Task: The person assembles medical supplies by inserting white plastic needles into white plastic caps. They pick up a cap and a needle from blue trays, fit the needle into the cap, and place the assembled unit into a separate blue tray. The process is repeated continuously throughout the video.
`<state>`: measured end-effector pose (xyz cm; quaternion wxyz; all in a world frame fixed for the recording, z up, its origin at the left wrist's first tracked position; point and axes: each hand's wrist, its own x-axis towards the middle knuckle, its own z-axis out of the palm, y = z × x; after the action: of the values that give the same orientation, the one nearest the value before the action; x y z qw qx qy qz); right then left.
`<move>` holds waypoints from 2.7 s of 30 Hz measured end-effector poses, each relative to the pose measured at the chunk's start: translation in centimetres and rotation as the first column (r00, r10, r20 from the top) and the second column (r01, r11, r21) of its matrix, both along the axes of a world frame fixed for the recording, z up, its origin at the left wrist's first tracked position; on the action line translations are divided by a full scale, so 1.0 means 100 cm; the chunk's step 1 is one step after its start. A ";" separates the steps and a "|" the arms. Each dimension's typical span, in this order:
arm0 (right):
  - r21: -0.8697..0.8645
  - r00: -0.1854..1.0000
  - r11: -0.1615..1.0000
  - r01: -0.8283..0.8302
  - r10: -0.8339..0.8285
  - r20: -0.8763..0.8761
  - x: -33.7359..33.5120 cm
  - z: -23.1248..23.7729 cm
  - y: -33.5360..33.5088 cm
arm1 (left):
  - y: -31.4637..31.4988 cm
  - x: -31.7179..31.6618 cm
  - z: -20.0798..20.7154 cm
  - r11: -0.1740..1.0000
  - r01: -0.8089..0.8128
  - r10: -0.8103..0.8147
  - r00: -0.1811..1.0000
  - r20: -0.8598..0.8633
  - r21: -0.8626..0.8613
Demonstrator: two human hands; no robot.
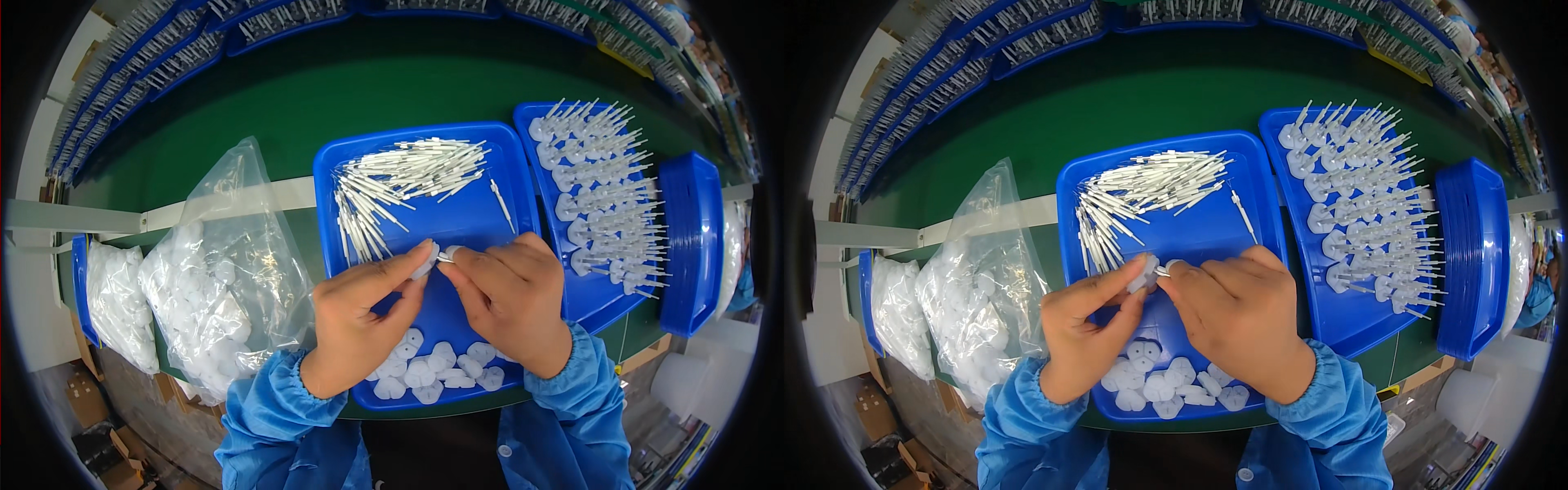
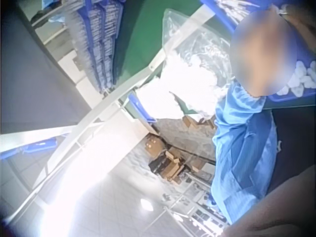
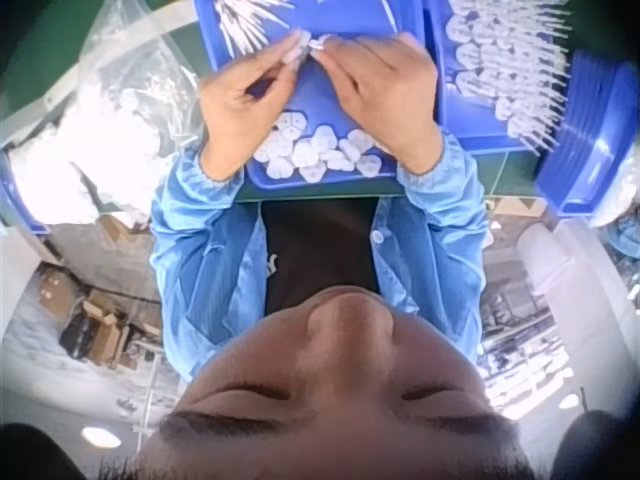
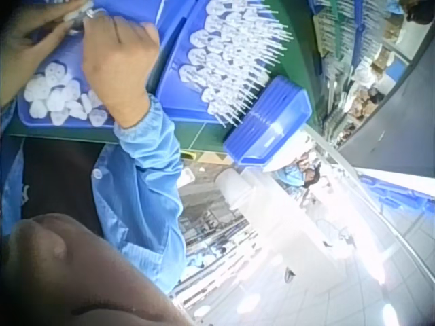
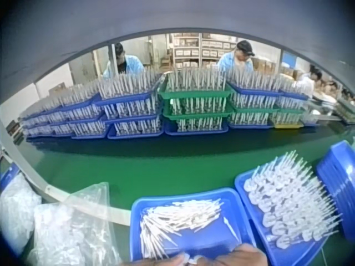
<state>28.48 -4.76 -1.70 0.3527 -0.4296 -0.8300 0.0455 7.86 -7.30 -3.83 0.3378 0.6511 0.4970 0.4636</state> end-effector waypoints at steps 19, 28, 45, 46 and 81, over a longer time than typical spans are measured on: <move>-0.293 0.949 0.946 -0.138 0.042 -0.312 0.019 -0.005 0.001 | 0.006 -0.002 0.008 0.994 0.096 -0.089 0.987 0.130 -0.044; 0.023 0.996 0.995 -0.092 0.092 0.013 0.017 -0.003 -0.006 | 0.006 -0.007 0.012 0.991 0.133 -0.133 0.991 0.014 0.000; 0.015 0.992 0.992 -0.129 0.129 -0.009 0.021 0.000 -0.011 | 0.006 -0.010 0.015 0.981 0.180 -0.180 0.984 -0.001 0.067; 0.011 0.992 0.992 -0.126 0.126 -0.021 0.022 0.000 -0.012 | 0.006 -0.010 0.016 0.981 0.183 -0.185 0.983 0.020 0.063; 0.136 0.872 0.959 0.248 -0.283 0.399 0.032 0.018 0.004 | 0.008 -0.013 0.004 0.943 0.329 -0.333 0.933 0.137 0.046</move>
<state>31.65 -4.39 0.10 0.1886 -0.5247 -0.8200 -0.1292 6.59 -6.45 -3.41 0.4385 0.6944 0.3494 0.4511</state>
